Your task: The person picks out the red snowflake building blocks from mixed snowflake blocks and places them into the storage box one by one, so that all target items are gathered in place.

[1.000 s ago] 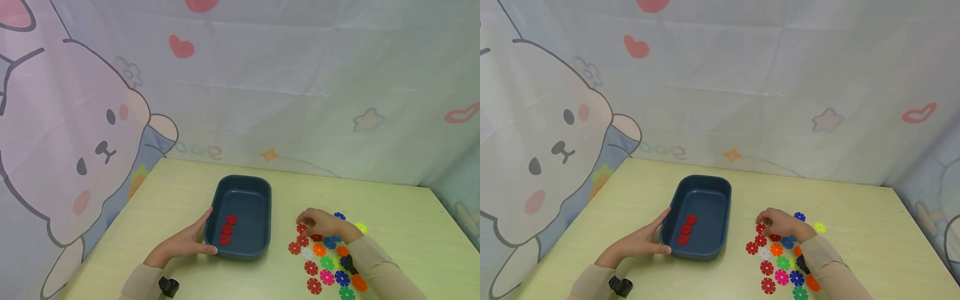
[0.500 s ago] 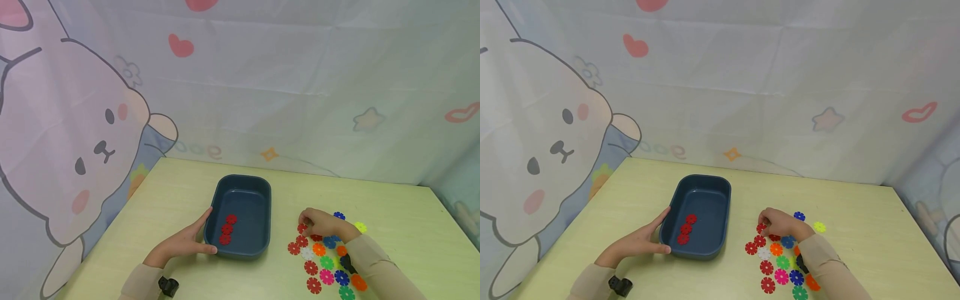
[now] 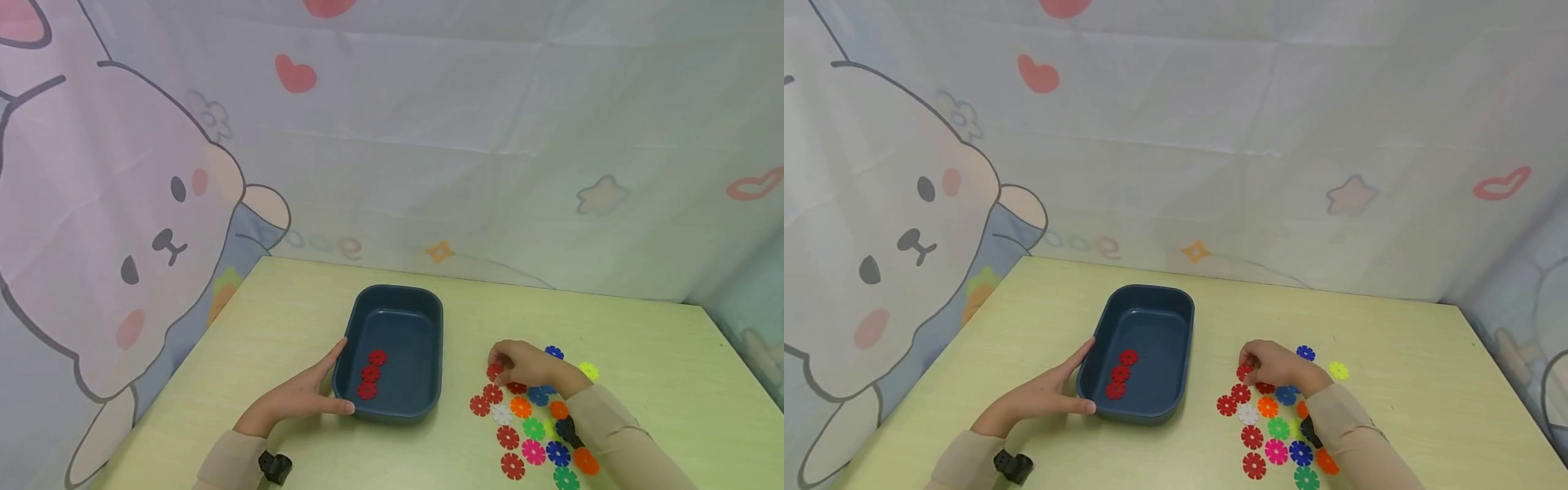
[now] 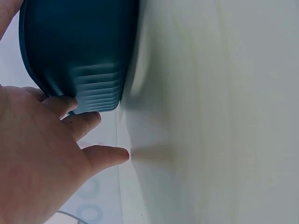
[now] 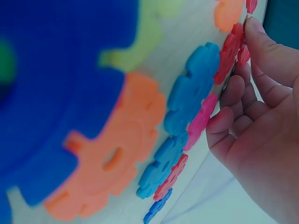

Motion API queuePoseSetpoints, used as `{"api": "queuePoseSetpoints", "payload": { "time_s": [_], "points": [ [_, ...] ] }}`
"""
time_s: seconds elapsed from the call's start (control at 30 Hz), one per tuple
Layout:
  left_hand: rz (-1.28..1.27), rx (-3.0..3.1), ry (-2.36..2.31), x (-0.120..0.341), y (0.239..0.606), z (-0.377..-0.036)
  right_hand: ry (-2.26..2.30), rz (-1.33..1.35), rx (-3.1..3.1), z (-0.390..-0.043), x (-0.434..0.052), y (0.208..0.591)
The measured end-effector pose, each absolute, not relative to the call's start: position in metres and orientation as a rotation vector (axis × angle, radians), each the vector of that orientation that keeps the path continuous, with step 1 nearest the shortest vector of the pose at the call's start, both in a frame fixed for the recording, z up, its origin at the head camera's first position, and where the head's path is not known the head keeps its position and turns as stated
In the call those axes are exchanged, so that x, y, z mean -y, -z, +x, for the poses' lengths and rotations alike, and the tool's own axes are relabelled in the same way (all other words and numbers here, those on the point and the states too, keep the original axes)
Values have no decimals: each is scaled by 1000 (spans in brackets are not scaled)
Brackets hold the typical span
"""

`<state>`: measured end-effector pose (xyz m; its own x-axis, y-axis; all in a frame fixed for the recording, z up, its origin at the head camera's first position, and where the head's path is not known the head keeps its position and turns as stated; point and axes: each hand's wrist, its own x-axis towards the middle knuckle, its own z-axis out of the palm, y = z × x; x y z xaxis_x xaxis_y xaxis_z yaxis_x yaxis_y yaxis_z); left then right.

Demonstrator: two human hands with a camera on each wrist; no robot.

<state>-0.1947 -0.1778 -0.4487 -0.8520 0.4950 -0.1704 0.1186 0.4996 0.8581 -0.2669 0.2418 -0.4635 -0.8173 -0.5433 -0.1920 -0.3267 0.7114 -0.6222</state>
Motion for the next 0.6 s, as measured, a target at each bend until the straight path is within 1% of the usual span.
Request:
{"api": "queuePoseSetpoints", "payload": {
  "time_s": [0.27,0.6],
  "points": [
    [501,-2359,-1288,177,448,-195,856,-671,-2551,-266,-242,463],
    [506,-2352,-1292,176,448,-195,844,-746,-2566,-270,-248,466]
  ]
}}
